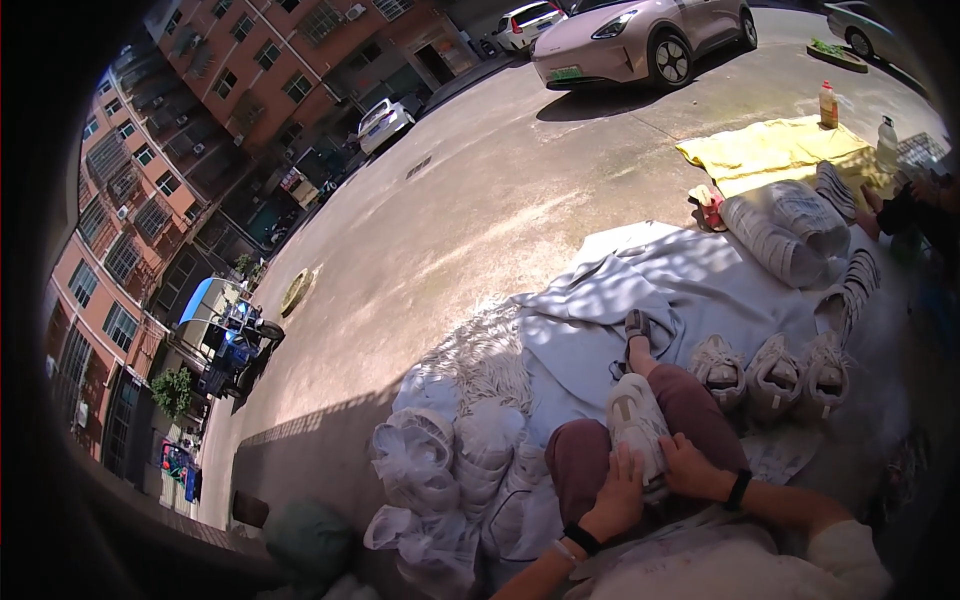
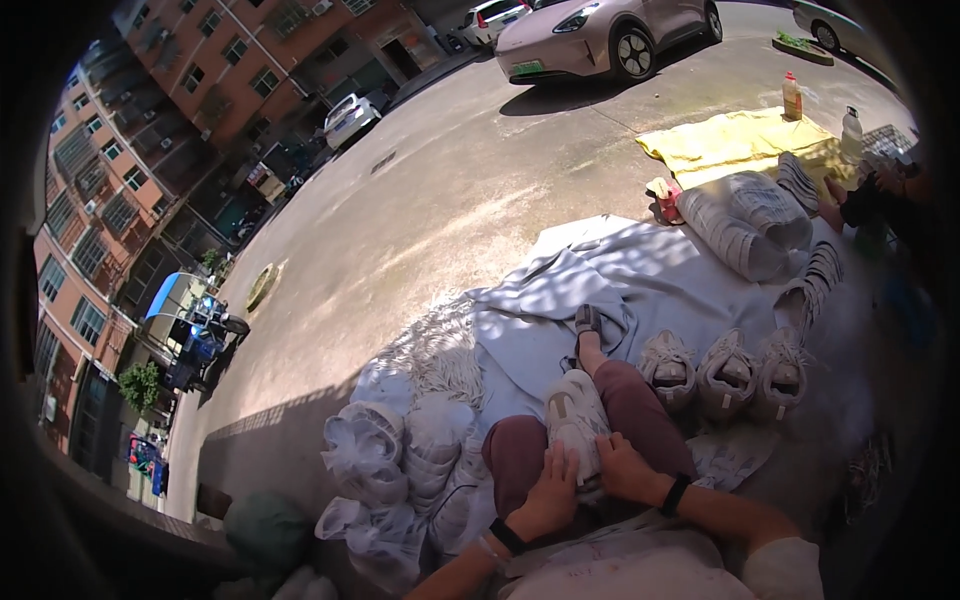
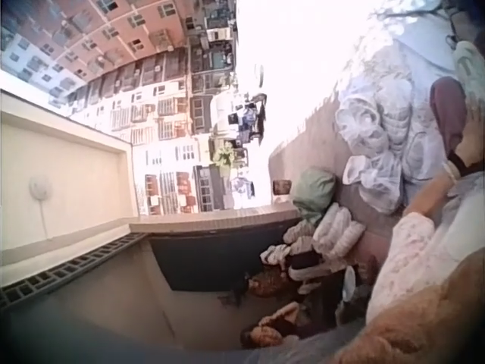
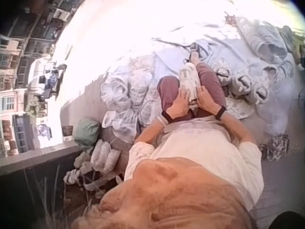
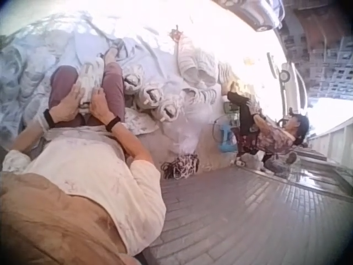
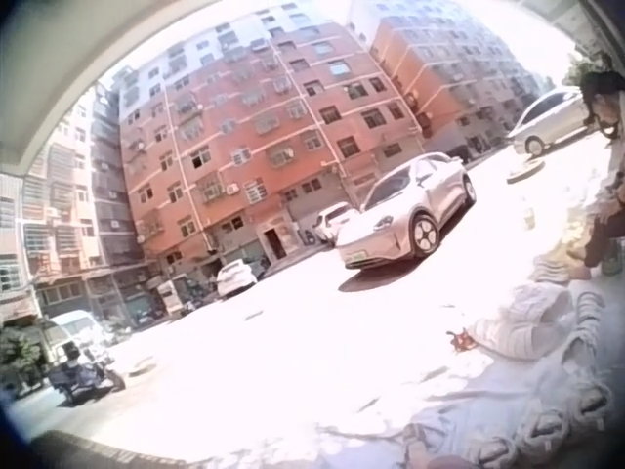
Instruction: The recorder is lacing white athletic shoes while sitting outside with others who are performing similar tasks.
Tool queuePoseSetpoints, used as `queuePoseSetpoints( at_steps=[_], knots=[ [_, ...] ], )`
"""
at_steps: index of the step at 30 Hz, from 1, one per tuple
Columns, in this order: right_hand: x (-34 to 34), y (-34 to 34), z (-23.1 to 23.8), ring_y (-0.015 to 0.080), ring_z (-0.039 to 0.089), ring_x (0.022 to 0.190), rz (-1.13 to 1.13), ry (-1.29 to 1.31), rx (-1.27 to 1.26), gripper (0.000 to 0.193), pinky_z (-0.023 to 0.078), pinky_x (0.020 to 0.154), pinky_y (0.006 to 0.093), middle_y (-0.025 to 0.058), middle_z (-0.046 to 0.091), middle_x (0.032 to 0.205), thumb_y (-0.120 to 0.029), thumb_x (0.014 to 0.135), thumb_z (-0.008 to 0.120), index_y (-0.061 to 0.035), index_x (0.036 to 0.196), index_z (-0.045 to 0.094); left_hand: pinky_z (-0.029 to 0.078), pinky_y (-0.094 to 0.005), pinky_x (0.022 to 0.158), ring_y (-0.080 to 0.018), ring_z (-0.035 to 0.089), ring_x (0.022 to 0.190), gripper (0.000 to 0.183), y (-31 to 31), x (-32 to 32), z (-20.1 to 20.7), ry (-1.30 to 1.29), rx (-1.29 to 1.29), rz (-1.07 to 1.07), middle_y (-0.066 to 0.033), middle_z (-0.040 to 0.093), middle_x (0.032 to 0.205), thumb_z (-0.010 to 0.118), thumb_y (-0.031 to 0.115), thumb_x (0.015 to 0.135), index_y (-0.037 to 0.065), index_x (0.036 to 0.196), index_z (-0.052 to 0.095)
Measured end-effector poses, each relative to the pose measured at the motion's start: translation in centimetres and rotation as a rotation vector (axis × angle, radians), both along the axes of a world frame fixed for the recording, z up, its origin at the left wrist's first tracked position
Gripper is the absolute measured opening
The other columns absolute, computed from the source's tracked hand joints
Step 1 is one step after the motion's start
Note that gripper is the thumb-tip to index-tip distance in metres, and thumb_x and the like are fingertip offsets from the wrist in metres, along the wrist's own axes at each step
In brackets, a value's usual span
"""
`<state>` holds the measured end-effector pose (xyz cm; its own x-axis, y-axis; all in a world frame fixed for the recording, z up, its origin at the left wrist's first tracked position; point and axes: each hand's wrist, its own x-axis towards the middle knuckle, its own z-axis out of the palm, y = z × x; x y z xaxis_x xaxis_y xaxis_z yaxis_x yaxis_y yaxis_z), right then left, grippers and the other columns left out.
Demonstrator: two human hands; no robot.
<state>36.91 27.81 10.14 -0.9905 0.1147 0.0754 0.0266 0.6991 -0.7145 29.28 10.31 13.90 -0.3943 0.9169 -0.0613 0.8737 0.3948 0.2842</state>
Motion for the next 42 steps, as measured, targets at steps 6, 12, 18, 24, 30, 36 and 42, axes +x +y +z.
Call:
queuePoseSetpoints(
  at_steps=[6,12,18,24,30,36,42],
  knots=[
    [0.4,0.5,2.1,0.046,0.051,0.09,0.038,-0.043,-0.044,0.056,0.047,0.078,0.0492,0.0289,0.046,0.1,-0.006,0.069,0.063,0.0061,0.118,0.04,0.029,-0.0564,0.106,-0.0563,0.025,0.129,0.078,0.4,0.1,0.9,-0.023,0.057,0.069,-0.0385,0.02,0.14,0.062,0.011,0.074,-0.01,0.139,0.023],
    [-0.1,0.7,4.8,0.0452,0.056,0.092,0.001,-0.081,-0.035,0.059,0.05,0.079,0.0466,0.0274,0.049,0.102,-0.018,0.073,0.072,0.0064,0.117,0.04,0.021,-0.0623,0.105,-0.046,0.028,0.133,0.078,0.0,-0.9,2.5,0.145,-0.059,0.132,-0.031,0.029,0.141,0.063,0.022,0.075,-0.005,0.139,0.028],
    [0.3,0.1,3.8,0.0446,0.055,0.091,-0.009,-0.061,0.017,0.052,0.049,0.076,0.0477,0.0262,0.049,0.102,-0.015,0.076,0.071,0.0052,0.114,0.041,0.018,-0.0627,0.106,-0.0448,0.026,0.135,0.074,-0.9,1.1,1.6,0.244,-0.089,0.124,-0.0289,0.028,0.144,0.057,0.023,0.078,-0.006,0.14,0.029],
    [1.8,0.7,3.9,0.0446,0.055,0.092,0.04,-0.088,0.05,0.052,0.05,0.075,0.0467,0.0252,0.048,0.102,-0.012,0.074,0.07,0.005,0.114,0.041,0.015,-0.0633,0.107,-0.0442,0.022,0.137,0.071,-0.5,2.7,0.9,0.152,-0.085,0.134,-0.0296,0.026,0.145,0.055,0.022,0.079,-0.006,0.139,0.03],
    [2.0,3.0,7.0,0.0398,0.056,0.091,0.007,-0.045,-0.117,0.044,0.048,0.074,0.0424,0.023,0.051,0.1,-0.009,0.076,0.068,0.001,0.113,0.047,0.016,-0.0617,0.107,-0.0452,0.023,0.136,0.081,-0.8,0.6,3.4,-0.092,0.043,0.102,-0.0284,0.029,0.143,0.068,0.02,0.076,-0.002,0.141,0.025],
    [5.3,9.6,8.3,0.0215,0.062,0.07,-0.336,-0.084,-0.368,0.011,0.049,0.064,0.0322,0.0118,0.063,0.078,-0.007,0.086,0.055,0.0015,0.09,0.061,0.04,-0.0398,0.098,-0.0337,0.052,0.114,0.036,-2.4,-2.4,6.7,-0.352,0.386,0.339,-0.0195,0.054,0.122,0.061,0.004,0.084,-0.001,0.119,0.052],
    [12.3,9.2,5.5,0.0106,0.058,0.069,-0.402,-0.265,-0.449,0.01,0.046,0.062,0.026,0.0037,0.061,0.076,-0.01,0.087,0.06,-0.0017,0.089,0.063,0.049,-0.0334,0.077,-0.0258,0.063,0.085,0.013,-1.5,0.5,6.0,-0.56,0.315,0.318,-0.0125,0.065,0.094,0.06,0.001,0.085,0.0,0.097,0.061]
  ],
)
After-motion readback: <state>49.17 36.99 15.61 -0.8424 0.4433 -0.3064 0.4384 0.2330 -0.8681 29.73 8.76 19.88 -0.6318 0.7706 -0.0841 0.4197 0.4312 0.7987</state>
